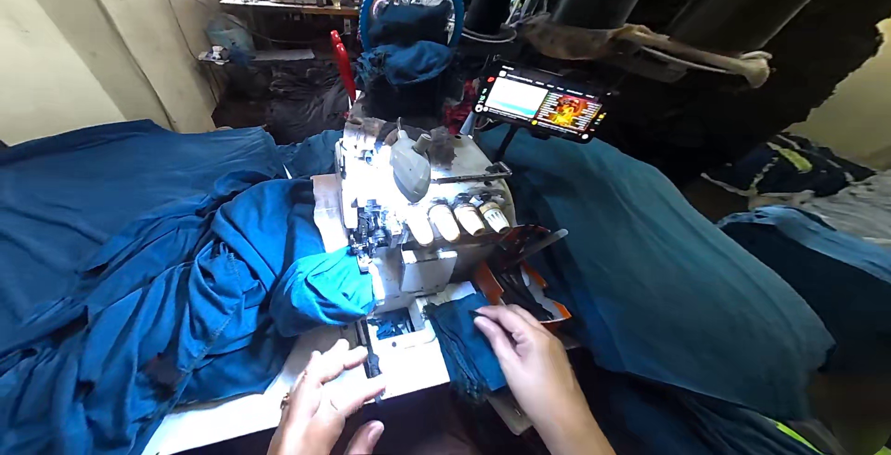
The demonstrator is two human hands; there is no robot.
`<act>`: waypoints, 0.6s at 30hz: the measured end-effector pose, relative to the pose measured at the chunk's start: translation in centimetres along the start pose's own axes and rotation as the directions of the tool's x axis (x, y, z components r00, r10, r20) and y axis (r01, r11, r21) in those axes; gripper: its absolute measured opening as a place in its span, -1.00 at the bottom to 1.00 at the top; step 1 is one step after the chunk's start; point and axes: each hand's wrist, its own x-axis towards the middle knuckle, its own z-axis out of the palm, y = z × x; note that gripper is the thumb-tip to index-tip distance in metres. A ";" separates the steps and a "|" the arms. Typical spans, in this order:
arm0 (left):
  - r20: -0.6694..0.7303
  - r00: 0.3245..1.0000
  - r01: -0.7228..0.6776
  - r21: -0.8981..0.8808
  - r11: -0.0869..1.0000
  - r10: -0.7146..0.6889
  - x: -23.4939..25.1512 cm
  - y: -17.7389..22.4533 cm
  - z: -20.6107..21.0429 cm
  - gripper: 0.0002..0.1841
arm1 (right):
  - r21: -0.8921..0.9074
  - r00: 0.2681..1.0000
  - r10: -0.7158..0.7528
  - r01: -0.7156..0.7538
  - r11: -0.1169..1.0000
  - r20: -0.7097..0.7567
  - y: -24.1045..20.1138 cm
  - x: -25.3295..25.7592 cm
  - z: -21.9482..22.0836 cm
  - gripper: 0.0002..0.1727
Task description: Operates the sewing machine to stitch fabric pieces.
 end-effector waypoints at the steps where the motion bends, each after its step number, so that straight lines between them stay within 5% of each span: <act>1: 0.011 1.000 0.008 -0.087 0.996 -0.007 0.2 0.1 0.2 -0.78 | 0.015 0.999 -0.027 0.028 1.000 -0.034 -0.4 0.2 -0.6 -0.76; 7: 0.055 0.990 0.142 -0.493 0.858 -0.132 1.6 2.3 2.8 -0.50 | 0.559 0.922 -0.155 -0.076 0.826 0.354 -7.7 -0.7 -5.0 -0.83; 11: -0.082 0.960 0.162 -0.616 0.771 -0.268 1.2 3.8 3.3 -0.87 | 0.617 0.920 -0.262 0.028 0.786 0.292 -9.4 -1.4 -5.0 -0.79; 15: -0.095 0.991 0.016 -0.634 0.773 -0.098 0.1 3.3 2.1 -0.82 | 0.848 0.851 -0.407 -0.082 0.523 0.333 -9.4 -1.8 -5.5 -0.70; 18: -0.090 0.990 0.017 -0.680 0.733 -0.106 0.0 4.2 2.3 -0.82 | 0.837 0.889 -0.370 -0.025 0.547 0.269 -10.0 -2.4 -3.9 -0.76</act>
